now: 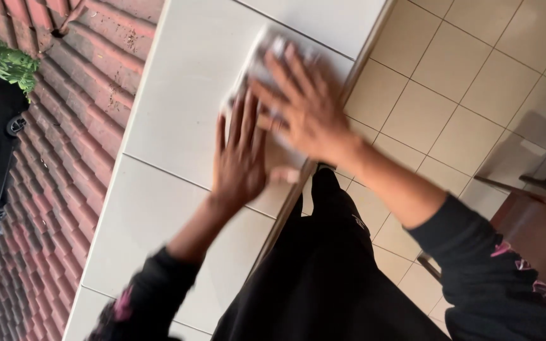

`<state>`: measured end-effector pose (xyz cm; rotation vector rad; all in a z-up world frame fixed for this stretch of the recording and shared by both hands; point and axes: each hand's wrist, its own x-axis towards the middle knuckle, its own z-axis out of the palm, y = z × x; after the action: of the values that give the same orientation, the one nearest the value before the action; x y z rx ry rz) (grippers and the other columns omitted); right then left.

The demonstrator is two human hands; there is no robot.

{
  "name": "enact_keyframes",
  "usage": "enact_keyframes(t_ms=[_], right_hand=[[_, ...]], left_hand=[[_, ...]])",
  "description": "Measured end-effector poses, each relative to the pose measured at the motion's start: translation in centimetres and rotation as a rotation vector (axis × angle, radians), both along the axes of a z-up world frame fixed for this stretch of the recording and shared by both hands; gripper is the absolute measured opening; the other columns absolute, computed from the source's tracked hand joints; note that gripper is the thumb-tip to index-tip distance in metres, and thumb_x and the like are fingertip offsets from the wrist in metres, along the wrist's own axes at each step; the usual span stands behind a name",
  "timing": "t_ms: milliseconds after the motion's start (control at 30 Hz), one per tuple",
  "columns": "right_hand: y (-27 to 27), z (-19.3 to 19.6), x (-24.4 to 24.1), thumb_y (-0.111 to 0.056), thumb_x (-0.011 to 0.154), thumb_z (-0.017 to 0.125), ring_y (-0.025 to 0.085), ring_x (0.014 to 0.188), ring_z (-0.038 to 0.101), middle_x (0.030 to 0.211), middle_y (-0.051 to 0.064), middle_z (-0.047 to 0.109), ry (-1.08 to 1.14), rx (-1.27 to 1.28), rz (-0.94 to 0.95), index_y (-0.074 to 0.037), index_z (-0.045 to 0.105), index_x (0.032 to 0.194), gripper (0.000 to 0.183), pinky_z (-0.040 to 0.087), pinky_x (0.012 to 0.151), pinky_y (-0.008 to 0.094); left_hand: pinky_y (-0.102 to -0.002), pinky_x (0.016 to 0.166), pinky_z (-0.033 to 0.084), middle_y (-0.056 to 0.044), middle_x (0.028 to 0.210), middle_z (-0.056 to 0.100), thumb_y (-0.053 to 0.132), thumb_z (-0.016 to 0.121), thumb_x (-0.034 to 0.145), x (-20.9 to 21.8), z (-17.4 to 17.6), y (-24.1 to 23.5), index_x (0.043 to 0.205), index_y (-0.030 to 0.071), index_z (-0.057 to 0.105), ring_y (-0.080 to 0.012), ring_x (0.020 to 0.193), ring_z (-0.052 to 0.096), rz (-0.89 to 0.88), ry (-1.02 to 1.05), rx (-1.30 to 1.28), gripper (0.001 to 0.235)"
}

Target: The recorder picks up footwear from a chair, sets it on the floor, and then wipes a tiled balcony ledge using a white cloth.

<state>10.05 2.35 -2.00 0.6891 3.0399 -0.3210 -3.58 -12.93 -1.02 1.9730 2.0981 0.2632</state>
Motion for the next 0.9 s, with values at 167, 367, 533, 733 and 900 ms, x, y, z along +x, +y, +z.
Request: enact_keyframes(t_ms=[167,367,533,733,900], right_hand=[[4.7,0.9,-4.3,-0.061,0.116,0.031,0.043,0.161,0.008,0.175,0.015,0.008,0.035,-0.049,-0.156,-0.028,0.021,0.17,0.064,0.011,0.132,0.063],[-4.0,3.5,-7.2,-0.07,0.108,0.022,0.042,0.158,0.003,0.172,0.015,0.001,-0.124,-0.087,0.027,-0.029,0.01,0.167,0.073,0.005,0.129,0.059],[-9.2,4.1,-6.4,-0.065,0.104,0.018,0.037,0.155,0.001,0.17,0.01,-0.001,-0.12,-0.194,0.308,-0.03,0.007,0.163,0.069,0.004,0.128,0.054],[-3.6,2.7,-8.4,-0.047,0.108,0.033,0.035,0.156,0.005,0.17,0.011,0.006,0.02,-0.178,0.356,-0.025,0.017,0.164,0.062,0.007,0.128,0.054],[2.6,2.1,-11.4,-0.033,0.12,0.041,0.039,0.162,0.013,0.174,0.012,0.012,0.127,-0.154,0.038,-0.025,0.032,0.17,0.051,0.009,0.134,0.057]], left_hand=[[-0.055,0.128,-0.001,-0.016,0.173,0.014,0.096,0.016,0.08,-4.7,1.0,7.0,0.166,0.005,0.019,-0.0297,0.161,0.009,-0.026,0.066,-0.042,0.125],[-0.059,0.128,0.0,-0.016,0.174,0.013,0.091,0.02,0.083,-4.1,2.0,-5.2,0.165,0.004,0.022,-0.0308,0.162,0.008,0.121,0.009,-0.06,0.119],[-0.061,0.125,0.0,-0.02,0.172,0.012,0.09,0.024,0.082,0.7,2.9,-14.4,0.161,-0.006,0.023,-0.0349,0.159,0.008,0.272,0.042,-0.144,0.125],[-0.061,0.127,0.001,-0.027,0.171,0.011,0.087,0.026,0.086,-2.6,1.0,-7.9,0.16,-0.007,0.024,-0.0408,0.16,0.006,0.29,-0.036,-0.107,0.12],[-0.057,0.13,0.003,-0.016,0.174,0.016,0.084,0.037,0.094,-8.6,1.0,0.8,0.166,0.0,0.022,-0.0316,0.162,0.012,0.231,0.001,0.02,0.111]])
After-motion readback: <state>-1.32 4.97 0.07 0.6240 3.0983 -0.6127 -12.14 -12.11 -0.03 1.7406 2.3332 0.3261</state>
